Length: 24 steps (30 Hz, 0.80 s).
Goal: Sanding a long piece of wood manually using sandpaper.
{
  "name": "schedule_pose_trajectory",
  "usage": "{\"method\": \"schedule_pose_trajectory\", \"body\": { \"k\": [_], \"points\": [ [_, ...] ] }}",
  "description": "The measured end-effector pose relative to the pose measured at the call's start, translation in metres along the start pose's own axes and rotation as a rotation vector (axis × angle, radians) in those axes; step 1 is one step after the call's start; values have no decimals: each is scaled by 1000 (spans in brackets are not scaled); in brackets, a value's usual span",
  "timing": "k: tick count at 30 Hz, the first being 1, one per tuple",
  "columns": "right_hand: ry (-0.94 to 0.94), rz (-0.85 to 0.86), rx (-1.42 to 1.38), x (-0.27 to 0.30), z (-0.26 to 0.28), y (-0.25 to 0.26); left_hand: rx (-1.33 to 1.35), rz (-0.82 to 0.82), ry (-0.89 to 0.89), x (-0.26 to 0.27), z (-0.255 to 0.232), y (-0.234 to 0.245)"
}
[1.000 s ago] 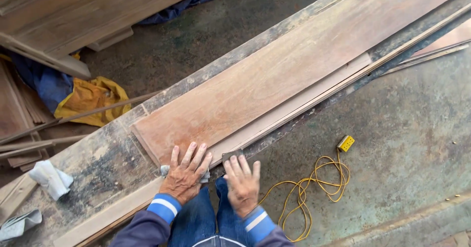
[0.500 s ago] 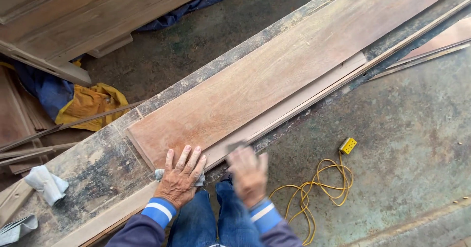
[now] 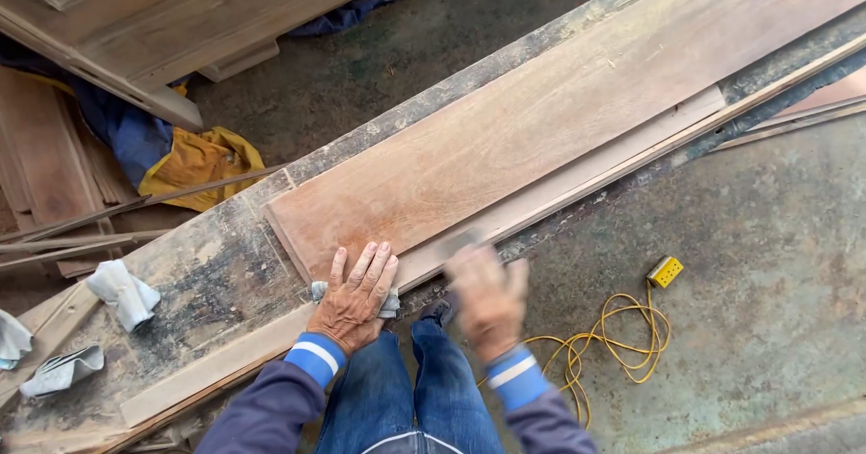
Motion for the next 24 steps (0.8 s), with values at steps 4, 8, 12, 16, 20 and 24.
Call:
{"method": "schedule_pose_trajectory", "body": {
  "k": [4,8,12,16,20,24],
  "points": [
    [-348,-49,163,-2,-98,8,72,47,-6,-5,-3,11],
    [-351,-223,2,6,-25,19,49,-34,-46,-4,-12,19],
    [-236,-153,-10,18,-29,-24,66,-57,-72,-5,-11,10],
    [-345,-155,214,-28,-176,-8,93,-182,-88,-1,-4,3],
    [-428,-161,185,-30,-154,14,58,-251,-129,8,17,-38],
    [-258,-186,-47,-15,-87,7,-215,-599,-299,28,20,-56]
  ]
}}
Point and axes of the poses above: each hand's wrist, its own x-axis away from the middle knuckle, its own y-axis out of the back of the hand, z = x × y, the point moved 10 cm from there along -x, towards the middle knuckle, and after that the axes turned 7 degrees about y, right-handed, at the moved point
